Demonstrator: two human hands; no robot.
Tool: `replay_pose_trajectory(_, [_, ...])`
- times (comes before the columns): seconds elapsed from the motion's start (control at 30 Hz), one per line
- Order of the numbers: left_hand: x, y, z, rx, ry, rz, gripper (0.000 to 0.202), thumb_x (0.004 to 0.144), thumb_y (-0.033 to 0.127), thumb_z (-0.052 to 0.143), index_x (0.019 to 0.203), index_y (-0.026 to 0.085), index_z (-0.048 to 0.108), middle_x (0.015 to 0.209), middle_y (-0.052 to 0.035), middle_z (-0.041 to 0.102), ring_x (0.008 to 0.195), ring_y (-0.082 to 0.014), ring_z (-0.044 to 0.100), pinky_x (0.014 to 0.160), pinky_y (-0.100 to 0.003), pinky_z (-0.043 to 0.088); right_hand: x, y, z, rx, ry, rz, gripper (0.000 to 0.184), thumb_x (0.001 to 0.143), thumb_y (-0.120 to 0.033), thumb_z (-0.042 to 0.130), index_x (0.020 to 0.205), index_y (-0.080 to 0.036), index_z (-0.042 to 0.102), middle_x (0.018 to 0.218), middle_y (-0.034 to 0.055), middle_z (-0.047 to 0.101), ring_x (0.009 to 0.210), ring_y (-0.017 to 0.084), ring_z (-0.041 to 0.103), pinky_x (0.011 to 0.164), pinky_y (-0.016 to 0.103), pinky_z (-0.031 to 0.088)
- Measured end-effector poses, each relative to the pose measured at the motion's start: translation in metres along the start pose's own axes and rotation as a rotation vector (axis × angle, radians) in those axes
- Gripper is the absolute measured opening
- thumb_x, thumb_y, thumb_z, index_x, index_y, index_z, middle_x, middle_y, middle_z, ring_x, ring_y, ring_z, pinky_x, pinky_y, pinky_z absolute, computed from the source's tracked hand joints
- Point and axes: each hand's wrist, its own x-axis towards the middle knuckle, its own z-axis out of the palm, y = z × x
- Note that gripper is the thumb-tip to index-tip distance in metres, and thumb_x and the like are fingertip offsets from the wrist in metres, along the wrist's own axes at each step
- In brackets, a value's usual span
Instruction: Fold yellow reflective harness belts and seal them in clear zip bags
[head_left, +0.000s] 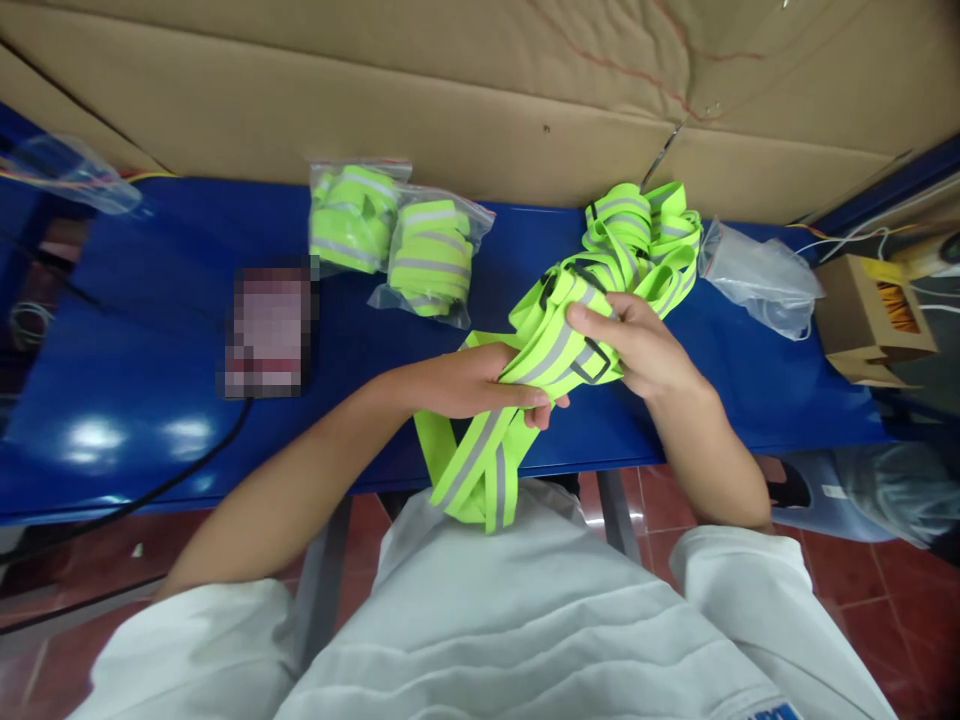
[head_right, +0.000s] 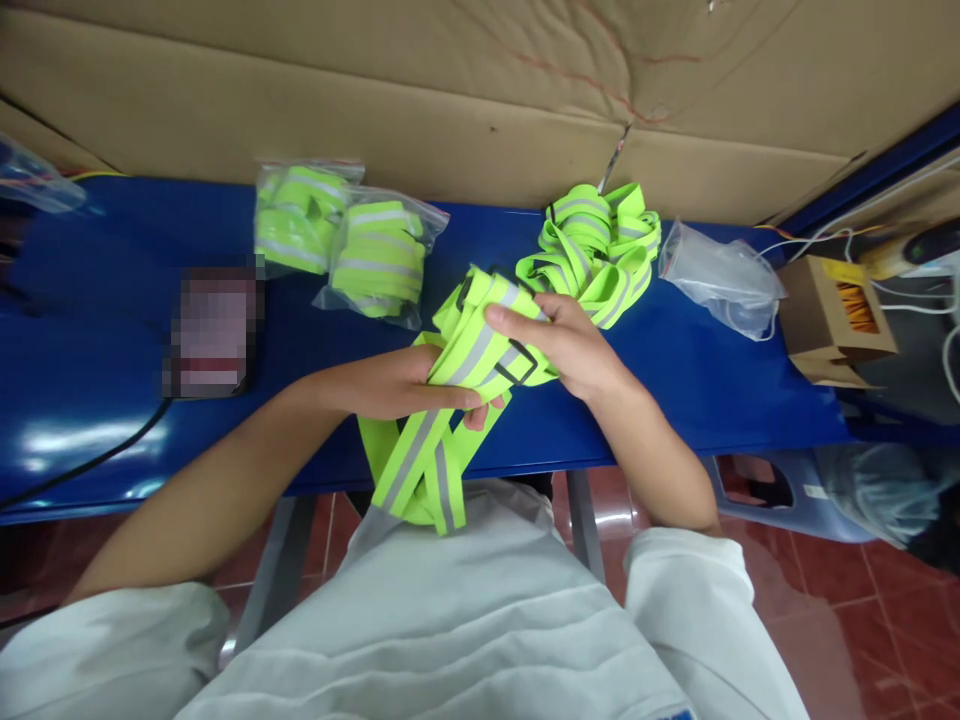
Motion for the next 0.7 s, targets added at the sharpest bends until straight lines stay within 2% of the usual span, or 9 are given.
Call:
replay_pose_trajectory(0.07, [-0.001, 0.0, 0.0, 0.016, -0.019, 0.012, 0.042, 0.105, 0.051, 0.057, 0.094, 0.015, 0.078, 0.103, -0.0078, 0.079, 0.098, -0.0147, 0.073, 0.093, -0.022, 0.056, 0.005, 0.002, -0.001, 0.053, -0.14, 0.088, 0.06, 0.076, -0.069, 0.086, 0.109, -0.019, 0.077, 0.098, 0.0067, 0.081, 0.093, 0.026, 0.077, 0.078, 0.037, 0.064])
replay_pose_trajectory(0.1, [-0.001, 0.0, 0.0, 0.017, -0.021, 0.021, 0.042, 0.106, 0.05, 0.056, 0.095, 0.015, 0.077, 0.103, -0.0078, 0.079, 0.099, -0.0146, 0.073, 0.094, -0.021, 0.056, 0.008, 0.004, 0.0, 0.056, -0.156, 0.091, 0.061, 0.078, -0.068, 0.085, 0.116, -0.021, 0.076, 0.103, 0.0064, 0.081, 0.096, 0.025, 0.077, 0.081, 0.036, 0.064])
replay_pose_trajectory(0.17, [0.0, -0.003, -0.001, 0.018, -0.002, 0.041, 0.043, 0.106, 0.05, 0.054, 0.096, 0.015, 0.076, 0.104, -0.0083, 0.078, 0.103, -0.0151, 0.073, 0.094, -0.021, 0.055, 0.012, 0.01, 0.004, -0.018, -0.068, -0.005, 0.064, 0.081, -0.067, 0.084, 0.128, -0.025, 0.071, 0.114, 0.0051, 0.079, 0.103, 0.024, 0.075, 0.087, 0.036, 0.063])
replay_pose_trajectory(0.23, [0.0, -0.005, -0.003, 0.016, 0.073, 0.051, 0.043, 0.105, 0.052, 0.056, 0.095, 0.014, 0.075, 0.104, -0.0092, 0.078, 0.104, -0.0161, 0.073, 0.093, -0.021, 0.056, 0.015, 0.017, 0.008, -0.164, 0.043, -0.165, 0.059, 0.084, -0.065, 0.081, 0.126, -0.026, 0.071, 0.12, 0.005, 0.077, 0.106, 0.022, 0.073, 0.089, 0.035, 0.061])
replay_pose_trajectory(0.27, [-0.001, -0.005, -0.005, 0.004, 0.108, 0.048, 0.044, 0.104, 0.053, 0.058, 0.094, 0.014, 0.075, 0.103, -0.0096, 0.078, 0.104, -0.0167, 0.074, 0.092, -0.021, 0.056, 0.016, 0.02, 0.011, -0.222, 0.045, -0.218, 0.054, 0.087, -0.065, 0.079, 0.121, -0.025, 0.072, 0.116, 0.0051, 0.077, 0.102, 0.022, 0.072, 0.087, 0.034, 0.061])
replay_pose_trajectory(0.4, [-0.004, 0.001, -0.005, -0.051, 0.037, 0.019, 0.043, 0.102, 0.053, 0.063, 0.094, 0.014, 0.076, 0.104, -0.0107, 0.08, 0.101, -0.018, 0.075, 0.094, -0.025, 0.058, 0.018, 0.026, 0.014, -0.216, -0.136, -0.183, 0.046, 0.095, -0.064, 0.069, 0.109, -0.021, 0.074, 0.099, 0.004, 0.077, 0.087, 0.018, 0.071, 0.078, 0.031, 0.058])
replay_pose_trajectory(0.53, [-0.004, 0.002, 0.0, -0.019, -0.005, 0.041, 0.043, 0.105, 0.05, 0.057, 0.093, 0.014, 0.076, 0.104, -0.0106, 0.08, 0.105, -0.0171, 0.075, 0.099, -0.024, 0.056, 0.02, 0.024, 0.004, -0.205, -0.079, -0.209, 0.044, 0.1, -0.06, 0.064, 0.121, -0.022, 0.07, 0.114, 0.0063, 0.077, 0.103, 0.019, 0.073, 0.089, 0.031, 0.06])
replay_pose_trajectory(0.6, [-0.003, -0.002, 0.0, -0.018, -0.005, 0.039, 0.04, 0.105, 0.049, 0.057, 0.099, 0.014, 0.077, 0.11, -0.0107, 0.08, 0.107, -0.0169, 0.074, 0.101, -0.024, 0.055, 0.019, 0.021, -0.008, -0.226, -0.176, -0.168, 0.045, 0.103, -0.054, 0.061, 0.135, -0.023, 0.065, 0.12, 0.0071, 0.076, 0.107, 0.019, 0.073, 0.09, 0.032, 0.061])
replay_pose_trajectory(0.7, [0.0, -0.009, -0.004, -0.011, -0.005, 0.046, 0.037, 0.105, 0.047, 0.058, 0.11, 0.015, 0.077, 0.116, -0.0097, 0.079, 0.111, -0.0165, 0.073, 0.103, -0.024, 0.053, 0.015, 0.012, -0.032, -0.288, -0.476, -0.099, 0.064, 0.102, -0.042, 0.065, 0.16, -0.025, 0.046, 0.135, 0.0083, 0.073, 0.116, 0.018, 0.072, 0.1, 0.034, 0.059])
